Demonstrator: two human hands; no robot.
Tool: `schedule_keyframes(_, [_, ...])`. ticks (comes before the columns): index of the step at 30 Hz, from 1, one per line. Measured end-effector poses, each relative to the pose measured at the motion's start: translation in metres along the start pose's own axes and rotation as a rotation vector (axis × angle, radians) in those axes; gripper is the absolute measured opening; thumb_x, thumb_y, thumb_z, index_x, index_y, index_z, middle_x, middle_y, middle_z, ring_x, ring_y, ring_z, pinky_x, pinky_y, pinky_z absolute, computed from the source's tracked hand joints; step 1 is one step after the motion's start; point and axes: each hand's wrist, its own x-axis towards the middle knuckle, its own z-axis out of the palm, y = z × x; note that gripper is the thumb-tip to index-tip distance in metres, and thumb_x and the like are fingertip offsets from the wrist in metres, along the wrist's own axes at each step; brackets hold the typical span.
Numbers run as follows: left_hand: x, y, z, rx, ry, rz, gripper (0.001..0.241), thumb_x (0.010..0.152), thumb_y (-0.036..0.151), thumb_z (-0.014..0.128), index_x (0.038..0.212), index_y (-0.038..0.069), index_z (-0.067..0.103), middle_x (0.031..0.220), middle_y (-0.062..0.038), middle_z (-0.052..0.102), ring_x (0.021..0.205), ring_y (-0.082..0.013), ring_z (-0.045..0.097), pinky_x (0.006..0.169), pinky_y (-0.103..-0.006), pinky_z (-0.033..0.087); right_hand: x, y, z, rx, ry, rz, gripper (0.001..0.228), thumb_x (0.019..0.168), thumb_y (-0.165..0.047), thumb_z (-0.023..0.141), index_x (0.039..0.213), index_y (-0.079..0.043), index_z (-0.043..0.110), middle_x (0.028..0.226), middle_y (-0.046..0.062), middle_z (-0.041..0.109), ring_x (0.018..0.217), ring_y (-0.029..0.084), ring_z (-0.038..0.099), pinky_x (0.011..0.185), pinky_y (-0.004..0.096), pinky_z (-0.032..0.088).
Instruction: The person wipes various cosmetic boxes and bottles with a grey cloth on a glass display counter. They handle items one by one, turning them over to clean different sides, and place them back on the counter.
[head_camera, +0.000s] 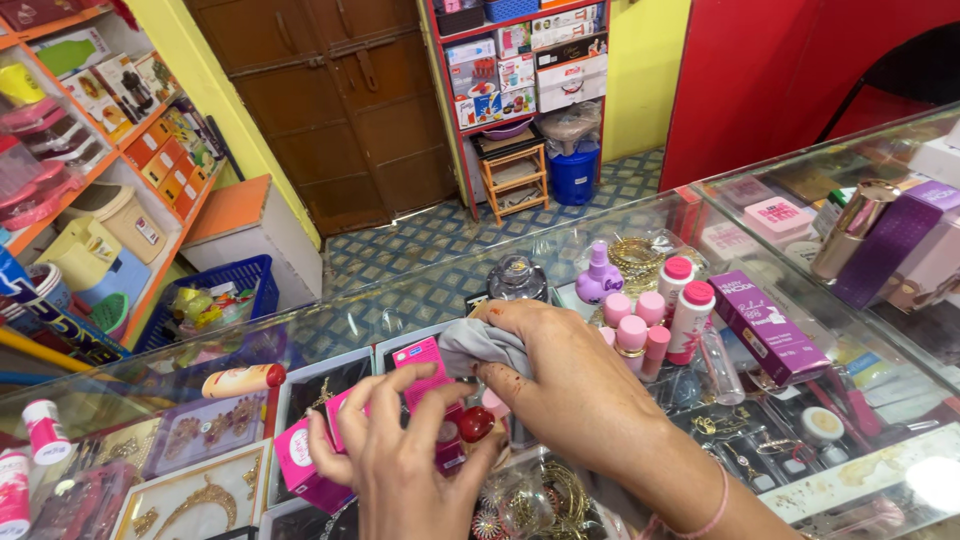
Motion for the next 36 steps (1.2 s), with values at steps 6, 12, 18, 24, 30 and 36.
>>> schedule_keyframes(6, [0.008, -0.031, -0.035, 0.027, 0.115, -0.049, 0.03, 0.06, 0.031, 0.09, 0.086, 0.021, 0.076, 0.117, 0.0, 0.065, 0.127, -0.026, 0.05, 0.115, -0.0638, 0.007, -0.001, -0.038, 0.025, 0.142, -0.074, 0.033, 0.028, 0.083, -0.021, 0.07, 0.106, -0.004, 0.072, 0.099, 0.014, 0.075, 0.096, 0.031, 0.074, 0.082, 0.041, 0.055])
schedule_keyframes(12, [0.014, -0.087, -0.082, 0.038, 0.137, -0.153, 0.015, 0.083, 0.02, 0.074, 0.098, 0.019, 0.077, 0.118, 0.001, 0.068, 0.12, -0.0212, 0.059, 0.117, -0.0571, 0.011, 0.007, -0.067, 0.067, 0.229, -0.049, -0.077, 0.034, 0.088, -0.026, 0.071, 0.111, -0.002, 0.068, 0.103, 0.011, 0.069, 0.097, 0.027, 0.069, 0.084, 0.037, 0.052])
schedule_keyframes(18, [0.028, -0.153, -0.095, 0.134, 0.064, -0.226, 0.032, 0.087, 0.011, 0.068, 0.119, 0.015, 0.069, 0.123, -0.005, 0.066, 0.119, -0.0287, 0.06, 0.12, -0.0622, 0.012, 0.019, -0.08, 0.109, 0.219, -0.089, -0.085, 0.046, 0.091, -0.03, 0.065, 0.127, -0.003, 0.059, 0.115, 0.014, 0.062, 0.111, 0.028, 0.061, 0.095, 0.038, 0.046])
schedule_keyframes(24, [0.037, -0.229, -0.065, 0.208, -0.126, -0.175, 0.053, 0.082, 0.006, 0.068, 0.134, 0.011, 0.06, 0.139, -0.011, 0.059, 0.129, -0.0317, 0.053, 0.118, -0.0678, 0.006, 0.029, -0.088, 0.154, 0.274, -0.163, -0.059, 0.042, 0.097, -0.024, 0.054, 0.134, -0.004, 0.054, 0.125, 0.017, 0.057, 0.123, 0.033, 0.057, 0.103, 0.04, 0.043])
schedule_keyframes(30, [0.039, -0.303, -0.02, 0.376, -0.304, -0.106, 0.059, 0.078, -0.001, 0.059, 0.137, 0.003, 0.057, 0.152, -0.018, 0.047, 0.144, -0.0306, 0.04, 0.117, -0.0692, -0.004, 0.041, -0.106, 0.194, 0.282, -0.177, -0.014, 0.037, 0.099, -0.02, 0.051, 0.133, -0.005, 0.052, 0.127, 0.023, 0.055, 0.123, 0.041, 0.054, 0.102, 0.044, 0.044])
schedule_keyframes(36, [0.044, -0.335, -0.004, 0.51, -0.595, -0.188, 0.039, 0.087, 0.004, 0.058, 0.124, -0.002, 0.064, 0.145, -0.015, 0.054, 0.152, -0.0278, 0.031, 0.117, -0.0717, -0.011, 0.048, -0.112, 0.213, 0.274, -0.184, 0.004, 0.039, 0.099, -0.017, 0.05, 0.135, -0.002, 0.05, 0.127, 0.025, 0.055, 0.121, 0.044, 0.056, 0.101, 0.045, 0.045])
